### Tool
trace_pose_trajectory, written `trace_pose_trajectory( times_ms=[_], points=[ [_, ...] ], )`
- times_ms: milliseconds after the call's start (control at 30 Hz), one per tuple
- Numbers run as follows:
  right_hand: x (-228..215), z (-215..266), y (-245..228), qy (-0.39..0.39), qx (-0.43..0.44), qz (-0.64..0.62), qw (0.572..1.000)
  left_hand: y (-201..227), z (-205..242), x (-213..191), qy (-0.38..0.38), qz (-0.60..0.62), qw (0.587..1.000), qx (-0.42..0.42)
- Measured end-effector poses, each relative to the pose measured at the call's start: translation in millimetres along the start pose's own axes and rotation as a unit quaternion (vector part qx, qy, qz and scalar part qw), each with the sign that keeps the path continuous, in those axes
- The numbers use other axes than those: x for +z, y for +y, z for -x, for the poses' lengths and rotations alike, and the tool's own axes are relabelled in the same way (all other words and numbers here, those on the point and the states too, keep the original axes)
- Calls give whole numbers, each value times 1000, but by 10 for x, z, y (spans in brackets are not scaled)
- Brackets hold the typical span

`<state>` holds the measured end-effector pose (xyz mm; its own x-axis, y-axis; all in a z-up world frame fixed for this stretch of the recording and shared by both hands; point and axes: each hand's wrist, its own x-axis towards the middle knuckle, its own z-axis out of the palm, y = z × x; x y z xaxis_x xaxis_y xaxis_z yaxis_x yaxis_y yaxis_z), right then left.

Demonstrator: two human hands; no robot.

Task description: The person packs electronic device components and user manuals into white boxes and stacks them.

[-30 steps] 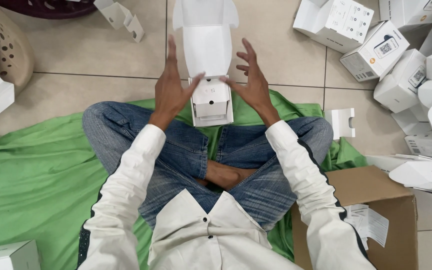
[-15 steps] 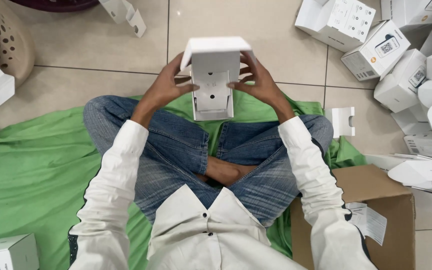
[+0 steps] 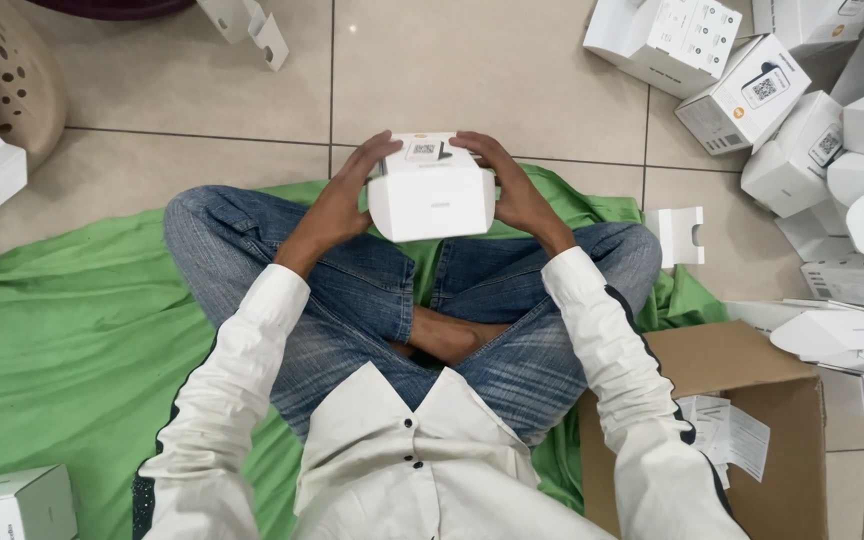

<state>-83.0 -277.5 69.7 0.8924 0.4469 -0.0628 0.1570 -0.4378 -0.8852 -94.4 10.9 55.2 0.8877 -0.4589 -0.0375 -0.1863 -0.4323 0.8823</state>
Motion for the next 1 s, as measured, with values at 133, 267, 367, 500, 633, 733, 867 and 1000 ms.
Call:
trace_pose_trajectory(
  times_ms=[133, 267, 367, 500, 633, 733, 867, 1000],
  points=[
    [-77, 86, 642, -41, 55, -111, 992, -215, 99, -104, -35, 72, 996, -26],
    [-53, -24, 412, -43, 247, -156, 955, -484, 27, 17, -35, 269, 923, -273],
    [-32, -157, 312, -64, 291, -109, 948, -418, -133, 102, -65, 238, 917, -315],
    [-31, -346, 377, -58, 225, -88, 969, -424, -393, 88, -24, 222, 946, -233],
    [132, -429, 607, -17, 177, -107, 978, -902, -507, 276, 26, 144, 972, -183],
    [273, -381, 621, 22, 165, -111, 980, -840, -435, 304, 39, 108, 979, -168],
    [379, -344, 658, 61, 178, -82, 979, -647, -352, 301, 69, 73, 979, -177],
    [452, -136, 533, 93, 176, -25, 980, -613, -153, 410, 109, -21, 982, -151]
  ],
)
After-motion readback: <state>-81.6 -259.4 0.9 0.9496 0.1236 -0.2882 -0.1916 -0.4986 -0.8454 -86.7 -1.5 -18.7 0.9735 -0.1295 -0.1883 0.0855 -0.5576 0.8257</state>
